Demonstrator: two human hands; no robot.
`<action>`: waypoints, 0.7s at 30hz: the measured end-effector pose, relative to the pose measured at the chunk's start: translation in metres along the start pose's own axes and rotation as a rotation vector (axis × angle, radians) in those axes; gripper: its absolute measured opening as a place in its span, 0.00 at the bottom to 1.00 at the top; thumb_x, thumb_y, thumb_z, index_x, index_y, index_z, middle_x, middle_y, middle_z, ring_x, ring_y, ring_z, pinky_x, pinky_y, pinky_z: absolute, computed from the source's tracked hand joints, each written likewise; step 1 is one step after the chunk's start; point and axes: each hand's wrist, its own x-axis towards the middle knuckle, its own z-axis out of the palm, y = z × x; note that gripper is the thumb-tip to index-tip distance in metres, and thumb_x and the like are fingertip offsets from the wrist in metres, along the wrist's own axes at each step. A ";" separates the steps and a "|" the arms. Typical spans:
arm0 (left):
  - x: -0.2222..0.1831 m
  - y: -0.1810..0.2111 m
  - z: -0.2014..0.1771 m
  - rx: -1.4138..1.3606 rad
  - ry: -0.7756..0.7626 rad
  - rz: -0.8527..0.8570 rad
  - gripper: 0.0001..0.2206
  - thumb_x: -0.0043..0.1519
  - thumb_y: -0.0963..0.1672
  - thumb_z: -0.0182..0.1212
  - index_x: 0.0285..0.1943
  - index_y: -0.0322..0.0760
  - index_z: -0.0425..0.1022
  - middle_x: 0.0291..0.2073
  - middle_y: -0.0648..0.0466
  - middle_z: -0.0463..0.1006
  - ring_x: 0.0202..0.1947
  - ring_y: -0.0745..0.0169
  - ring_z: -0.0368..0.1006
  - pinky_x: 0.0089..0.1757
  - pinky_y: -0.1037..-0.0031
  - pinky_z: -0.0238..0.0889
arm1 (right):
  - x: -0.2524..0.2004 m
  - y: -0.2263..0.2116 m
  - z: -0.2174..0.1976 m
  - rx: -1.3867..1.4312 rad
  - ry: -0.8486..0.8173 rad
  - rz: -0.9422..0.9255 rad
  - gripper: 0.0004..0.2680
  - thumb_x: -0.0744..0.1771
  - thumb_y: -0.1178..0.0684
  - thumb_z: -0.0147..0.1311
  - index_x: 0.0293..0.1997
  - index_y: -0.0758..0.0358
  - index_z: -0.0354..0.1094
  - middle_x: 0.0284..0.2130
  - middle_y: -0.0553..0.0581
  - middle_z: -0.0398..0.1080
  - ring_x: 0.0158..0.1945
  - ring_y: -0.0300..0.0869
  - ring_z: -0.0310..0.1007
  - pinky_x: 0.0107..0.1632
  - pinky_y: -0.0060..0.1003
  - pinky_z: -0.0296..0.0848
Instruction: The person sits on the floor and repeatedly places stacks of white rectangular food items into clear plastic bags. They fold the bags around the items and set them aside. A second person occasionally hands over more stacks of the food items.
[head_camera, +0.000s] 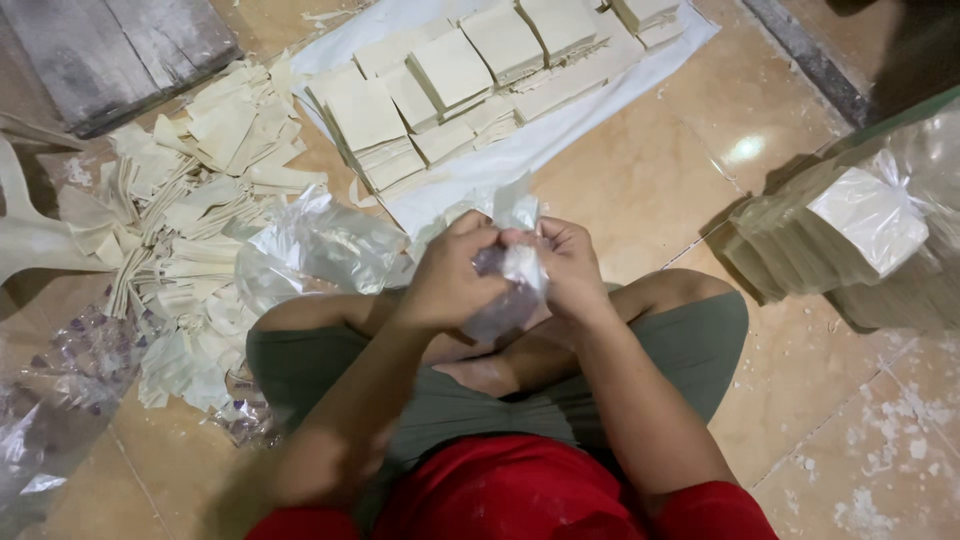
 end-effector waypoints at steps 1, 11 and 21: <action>0.001 -0.002 0.003 0.001 0.001 0.000 0.13 0.48 0.41 0.68 0.43 0.35 0.79 0.42 0.46 0.74 0.46 0.36 0.77 0.47 0.53 0.71 | 0.004 0.002 -0.004 0.000 -0.001 0.000 0.10 0.65 0.60 0.65 0.23 0.64 0.67 0.14 0.55 0.70 0.16 0.35 0.71 0.19 0.25 0.66; 0.007 0.022 -0.009 -0.101 0.112 0.023 0.02 0.59 0.41 0.66 0.38 0.41 0.78 0.36 0.50 0.74 0.41 0.44 0.78 0.44 0.64 0.69 | 0.012 0.020 -0.022 -0.040 0.053 -0.108 0.18 0.59 0.61 0.75 0.18 0.59 0.58 0.10 0.50 0.61 0.15 0.30 0.62 0.21 0.21 0.59; 0.005 0.002 -0.061 0.282 0.387 0.179 0.02 0.65 0.39 0.59 0.41 0.35 0.72 0.40 0.48 0.69 0.42 0.40 0.75 0.44 0.59 0.68 | 0.009 -0.003 -0.074 -0.711 0.108 -0.293 0.09 0.60 0.67 0.55 0.21 0.60 0.59 0.13 0.49 0.53 0.19 0.37 0.54 0.26 0.32 0.51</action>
